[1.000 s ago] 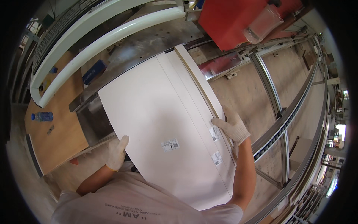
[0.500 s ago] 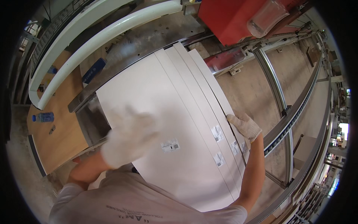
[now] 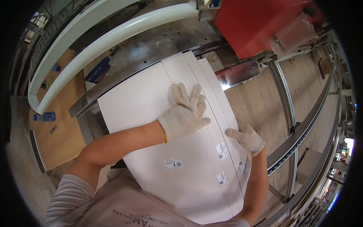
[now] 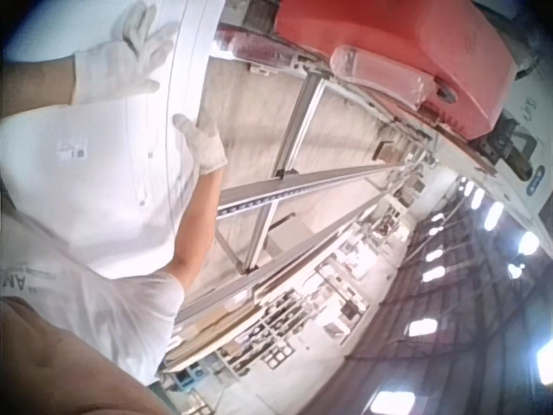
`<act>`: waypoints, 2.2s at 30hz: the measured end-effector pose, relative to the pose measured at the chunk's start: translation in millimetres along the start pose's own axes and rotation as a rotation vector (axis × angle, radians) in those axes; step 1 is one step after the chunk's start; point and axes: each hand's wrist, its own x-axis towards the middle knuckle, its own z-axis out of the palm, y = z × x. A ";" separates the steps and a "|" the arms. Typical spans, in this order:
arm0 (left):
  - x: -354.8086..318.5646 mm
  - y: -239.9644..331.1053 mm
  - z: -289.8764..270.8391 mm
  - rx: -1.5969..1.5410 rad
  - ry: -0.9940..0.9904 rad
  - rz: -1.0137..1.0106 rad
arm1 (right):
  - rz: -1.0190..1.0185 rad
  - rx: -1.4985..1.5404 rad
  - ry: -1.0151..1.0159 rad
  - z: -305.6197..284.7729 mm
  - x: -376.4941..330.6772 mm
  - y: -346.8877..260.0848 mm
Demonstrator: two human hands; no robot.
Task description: The person repeatedly picks up white rectangular panels from a stack, places them on a conveyor, and then stacks them again. The cycle repeats with multiple panels throughout the clip.
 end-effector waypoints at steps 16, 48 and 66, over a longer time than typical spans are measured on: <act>-5.2 -0.2 15.4 0.167 0.210 -0.228 | 0.076 0.052 0.015 16.7 15.5 -21.7; -22.3 -31.7 23.4 0.078 0.322 -0.322 | 0.065 0.104 0.209 36.4 36.4 -26.7; -230.7 87.8 18.6 -1.700 0.473 -1.572 | 0.021 0.168 0.274 51.6 25.9 -31.0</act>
